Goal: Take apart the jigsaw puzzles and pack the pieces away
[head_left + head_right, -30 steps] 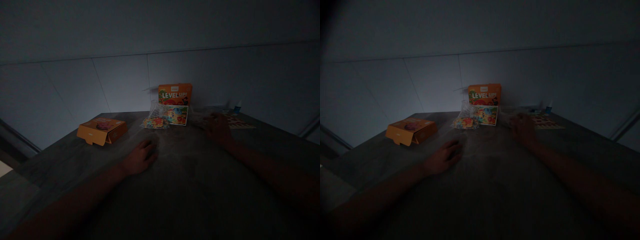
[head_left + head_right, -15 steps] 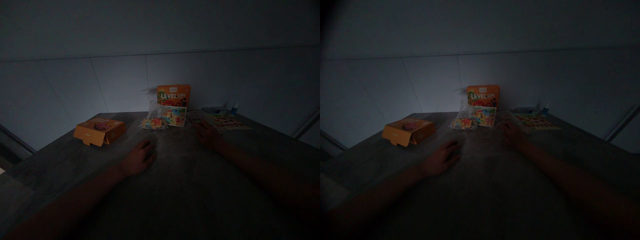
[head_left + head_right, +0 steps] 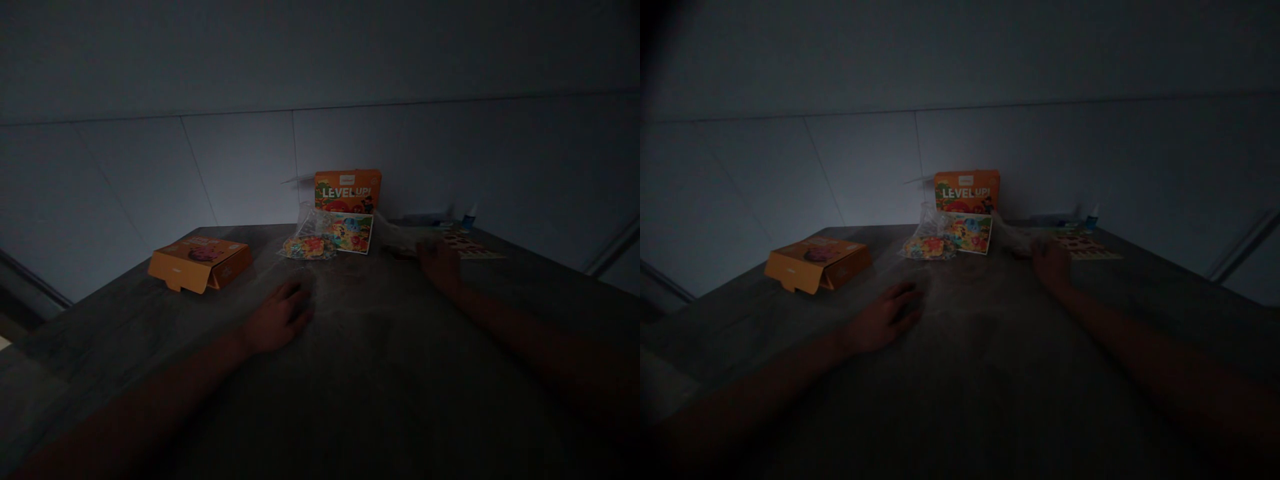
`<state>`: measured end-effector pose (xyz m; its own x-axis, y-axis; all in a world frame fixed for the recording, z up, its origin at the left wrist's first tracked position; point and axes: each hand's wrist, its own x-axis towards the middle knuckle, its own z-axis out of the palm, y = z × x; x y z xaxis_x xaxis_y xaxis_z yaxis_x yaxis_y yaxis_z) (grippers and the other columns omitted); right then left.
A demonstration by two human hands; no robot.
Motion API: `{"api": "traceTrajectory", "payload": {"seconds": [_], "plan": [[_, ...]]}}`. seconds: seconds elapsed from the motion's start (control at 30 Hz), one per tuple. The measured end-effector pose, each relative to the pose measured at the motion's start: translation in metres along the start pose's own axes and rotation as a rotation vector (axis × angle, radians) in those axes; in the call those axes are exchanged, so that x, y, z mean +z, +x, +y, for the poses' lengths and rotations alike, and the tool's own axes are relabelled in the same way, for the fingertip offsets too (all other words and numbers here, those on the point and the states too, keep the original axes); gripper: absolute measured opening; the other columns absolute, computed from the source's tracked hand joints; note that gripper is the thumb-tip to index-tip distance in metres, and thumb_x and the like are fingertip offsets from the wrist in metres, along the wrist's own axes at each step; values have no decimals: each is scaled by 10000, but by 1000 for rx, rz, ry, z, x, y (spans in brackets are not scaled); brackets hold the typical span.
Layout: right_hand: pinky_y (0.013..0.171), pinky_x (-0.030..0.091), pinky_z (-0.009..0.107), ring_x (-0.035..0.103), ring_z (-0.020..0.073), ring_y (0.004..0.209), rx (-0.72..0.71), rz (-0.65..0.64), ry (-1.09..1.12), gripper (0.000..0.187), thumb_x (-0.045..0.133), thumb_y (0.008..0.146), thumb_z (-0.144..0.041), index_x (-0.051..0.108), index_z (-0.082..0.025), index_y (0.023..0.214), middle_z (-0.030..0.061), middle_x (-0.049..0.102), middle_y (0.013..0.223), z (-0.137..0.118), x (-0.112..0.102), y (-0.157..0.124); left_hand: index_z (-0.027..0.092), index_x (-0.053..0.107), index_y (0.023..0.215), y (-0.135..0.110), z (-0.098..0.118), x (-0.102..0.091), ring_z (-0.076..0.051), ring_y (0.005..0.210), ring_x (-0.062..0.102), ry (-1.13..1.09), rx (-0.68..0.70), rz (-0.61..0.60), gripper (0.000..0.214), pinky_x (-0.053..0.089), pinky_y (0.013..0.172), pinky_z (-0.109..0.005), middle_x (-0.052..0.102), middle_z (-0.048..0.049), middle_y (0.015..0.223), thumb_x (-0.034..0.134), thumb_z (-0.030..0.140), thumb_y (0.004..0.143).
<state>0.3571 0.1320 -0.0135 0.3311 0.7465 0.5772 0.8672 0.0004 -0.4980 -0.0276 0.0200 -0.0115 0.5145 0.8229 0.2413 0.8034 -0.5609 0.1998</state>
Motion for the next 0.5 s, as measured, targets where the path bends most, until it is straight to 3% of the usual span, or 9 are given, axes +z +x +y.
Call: {"api": "traceTrajectory", "payload": {"seconds": [0.13,0.3,0.5], "plan": [[681,425,365,517,209,672,48,155,123,238,511,829,-414,498,-201,723,33,522,690,-11,-13,5,115,551,1316,0,0,1,-303,1290,495,2,-1,-4,467,415,1095,-444,485,-180,1407,448,404,964],[607,401,310,494,167,616,77,197,335,234,582,791,-406,535,-192,708,-15,507,646,-38,-23,21,128,558,1310,2,2,1,-303,1278,504,3,-5,-3,450,414,1098,-457,488,-177,1396,471,392,956],[593,488,271,581,135,674,93,8,528,218,580,900,-344,624,-135,941,11,621,813,-85,20,54,146,550,1321,2,3,0,-292,1282,503,6,-7,5,443,419,1094,-441,487,-160,1409,470,386,958]]}}
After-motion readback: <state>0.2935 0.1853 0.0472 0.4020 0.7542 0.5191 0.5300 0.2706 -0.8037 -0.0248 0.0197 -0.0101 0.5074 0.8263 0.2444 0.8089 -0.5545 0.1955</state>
